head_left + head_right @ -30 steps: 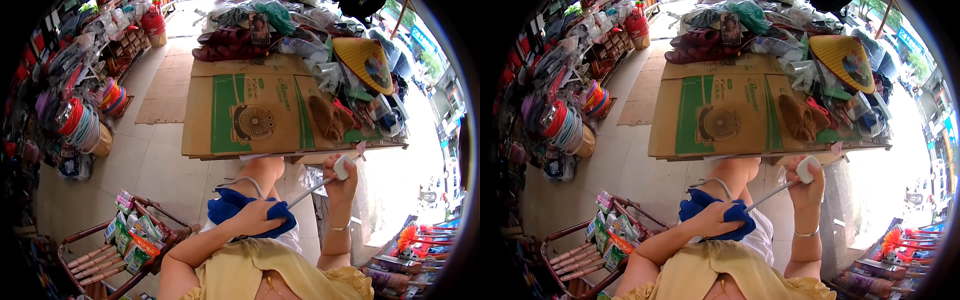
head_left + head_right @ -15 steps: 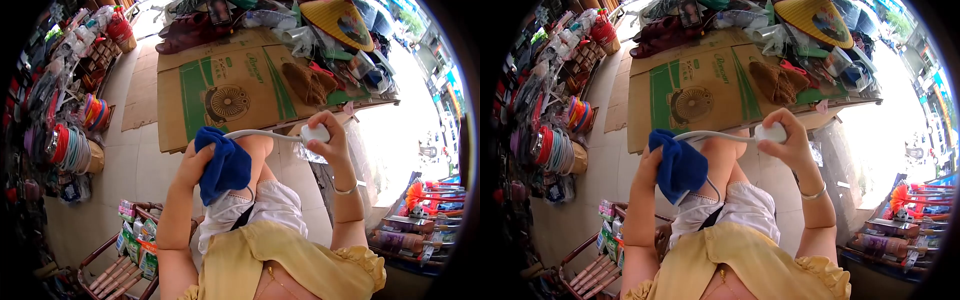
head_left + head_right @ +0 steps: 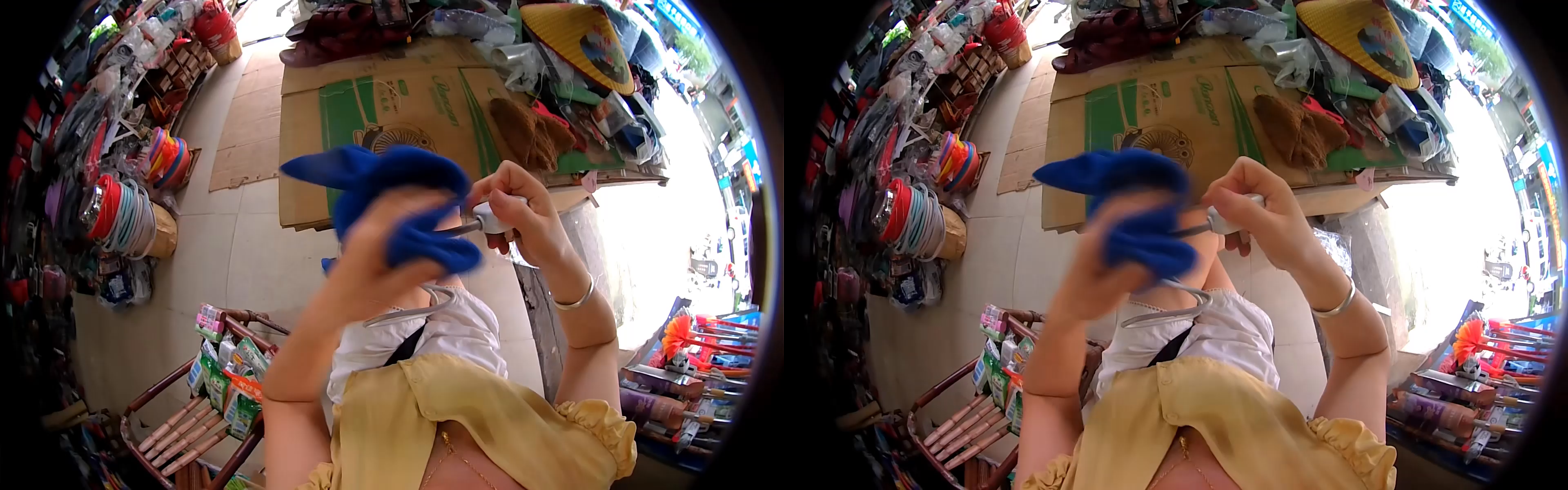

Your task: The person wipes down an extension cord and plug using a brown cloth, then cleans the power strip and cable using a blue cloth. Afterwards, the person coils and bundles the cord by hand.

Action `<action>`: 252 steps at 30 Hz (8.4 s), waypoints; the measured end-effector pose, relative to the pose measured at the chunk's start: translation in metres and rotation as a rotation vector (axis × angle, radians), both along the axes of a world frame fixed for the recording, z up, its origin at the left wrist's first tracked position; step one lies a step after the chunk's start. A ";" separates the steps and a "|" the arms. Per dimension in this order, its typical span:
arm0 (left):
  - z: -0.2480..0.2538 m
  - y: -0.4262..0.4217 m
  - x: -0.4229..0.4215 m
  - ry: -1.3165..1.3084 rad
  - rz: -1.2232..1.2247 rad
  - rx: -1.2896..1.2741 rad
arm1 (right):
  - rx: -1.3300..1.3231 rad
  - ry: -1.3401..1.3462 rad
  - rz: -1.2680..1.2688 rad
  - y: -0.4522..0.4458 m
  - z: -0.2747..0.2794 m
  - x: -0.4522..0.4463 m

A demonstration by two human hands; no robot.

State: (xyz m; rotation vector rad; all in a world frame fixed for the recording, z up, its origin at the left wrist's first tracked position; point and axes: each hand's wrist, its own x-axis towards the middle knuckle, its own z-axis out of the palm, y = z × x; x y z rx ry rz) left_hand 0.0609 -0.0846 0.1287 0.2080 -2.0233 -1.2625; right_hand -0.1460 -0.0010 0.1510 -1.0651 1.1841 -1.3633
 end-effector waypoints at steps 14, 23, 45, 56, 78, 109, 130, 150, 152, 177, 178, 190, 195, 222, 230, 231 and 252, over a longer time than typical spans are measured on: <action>-0.051 0.026 0.016 -0.324 0.259 -0.142 | -0.142 0.400 -0.165 0.018 -0.002 -0.009; -0.065 0.018 0.065 -0.461 0.221 -0.044 | -0.048 0.265 -0.501 0.054 -0.004 -0.068; -0.064 -0.019 0.059 -0.222 0.658 -0.774 | -0.020 0.794 0.513 0.002 -0.039 0.074; -0.165 -0.048 0.145 -0.477 0.867 -0.551 | 0.025 0.860 0.586 0.038 0.009 0.031; -0.053 0.000 0.138 -0.273 1.056 -0.598 | -0.188 0.374 1.022 0.006 -0.061 0.059; -0.176 -0.046 0.256 -0.755 1.255 -0.538 | 0.420 0.182 0.291 0.087 0.026 0.004; -0.074 -0.035 0.211 -0.457 1.197 -0.561 | 0.409 0.035 1.034 -0.044 -0.010 0.152; -0.120 -0.063 0.283 -0.593 1.474 -0.275 | -0.112 0.132 0.953 0.041 -0.017 0.002; -0.101 -0.054 0.271 -0.484 1.431 -0.239 | -0.049 0.056 1.099 0.021 -0.023 0.033; -0.110 0.010 0.108 -0.375 0.785 -0.126 | -0.475 -0.278 0.422 -0.028 -0.013 0.114; -0.129 0.009 0.114 -0.399 0.834 -0.112 | -0.524 -0.343 0.486 -0.026 -0.005 0.106; -0.141 -0.001 0.129 -0.290 0.816 -0.491 | -0.504 -0.400 0.432 -0.006 0.000 0.070; -0.128 0.012 0.128 -0.089 0.761 -0.072 | -0.491 -0.578 0.463 -0.016 0.004 0.058; -0.081 0.033 0.057 -0.182 -0.133 0.722 | -0.449 -0.972 0.417 -0.050 -0.033 0.074; -0.097 0.040 0.047 -0.036 -0.020 1.012 | -0.459 -0.968 0.459 -0.051 -0.041 0.069; -0.096 0.036 0.050 -0.106 -0.009 1.064 | -0.455 -0.973 0.465 -0.050 -0.042 0.071; -0.120 0.018 0.095 0.258 -0.090 1.429 | 0.384 0.883 0.656 -0.054 -0.034 0.022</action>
